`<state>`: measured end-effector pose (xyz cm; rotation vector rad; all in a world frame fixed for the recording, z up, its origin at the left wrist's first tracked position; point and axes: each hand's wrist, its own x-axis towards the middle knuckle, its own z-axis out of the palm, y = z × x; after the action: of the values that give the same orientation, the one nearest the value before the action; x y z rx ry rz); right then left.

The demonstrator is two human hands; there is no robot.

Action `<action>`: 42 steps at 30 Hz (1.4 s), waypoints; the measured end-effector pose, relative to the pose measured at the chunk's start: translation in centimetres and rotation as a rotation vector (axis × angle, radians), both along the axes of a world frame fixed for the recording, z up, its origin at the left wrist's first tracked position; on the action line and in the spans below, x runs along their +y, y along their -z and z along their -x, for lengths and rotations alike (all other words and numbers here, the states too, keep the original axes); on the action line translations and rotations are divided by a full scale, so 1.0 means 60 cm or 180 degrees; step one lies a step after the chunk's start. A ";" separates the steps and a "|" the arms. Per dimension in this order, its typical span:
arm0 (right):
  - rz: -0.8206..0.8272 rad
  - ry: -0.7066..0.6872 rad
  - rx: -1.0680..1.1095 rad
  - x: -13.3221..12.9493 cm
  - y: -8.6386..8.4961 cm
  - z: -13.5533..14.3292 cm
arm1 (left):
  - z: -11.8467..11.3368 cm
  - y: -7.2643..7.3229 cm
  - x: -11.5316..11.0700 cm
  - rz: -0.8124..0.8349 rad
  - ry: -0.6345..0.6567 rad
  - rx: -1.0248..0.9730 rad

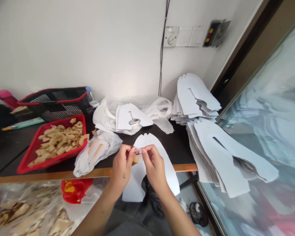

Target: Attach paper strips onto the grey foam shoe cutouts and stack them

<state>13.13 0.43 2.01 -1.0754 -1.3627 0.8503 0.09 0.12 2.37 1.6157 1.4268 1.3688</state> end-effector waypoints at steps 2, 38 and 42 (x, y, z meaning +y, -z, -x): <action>0.0155 0.0152 0.0223 0.000 0.012 0.000 | 0.003 0.005 -0.008 -0.0091 -0.0092 0.0343; 0.1317 0.0584 0.3267 0.137 0.052 0.046 | 0.041 0.021 0.150 0.0391 -0.0978 0.0511; 0.1318 0.0840 0.3414 0.144 0.042 0.031 | 0.067 0.020 0.145 0.0313 -0.1362 0.0697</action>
<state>11.27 9.06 -0.48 -0.8407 -0.1482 1.2701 -3.91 8.83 1.18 1.4863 2.0278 1.3474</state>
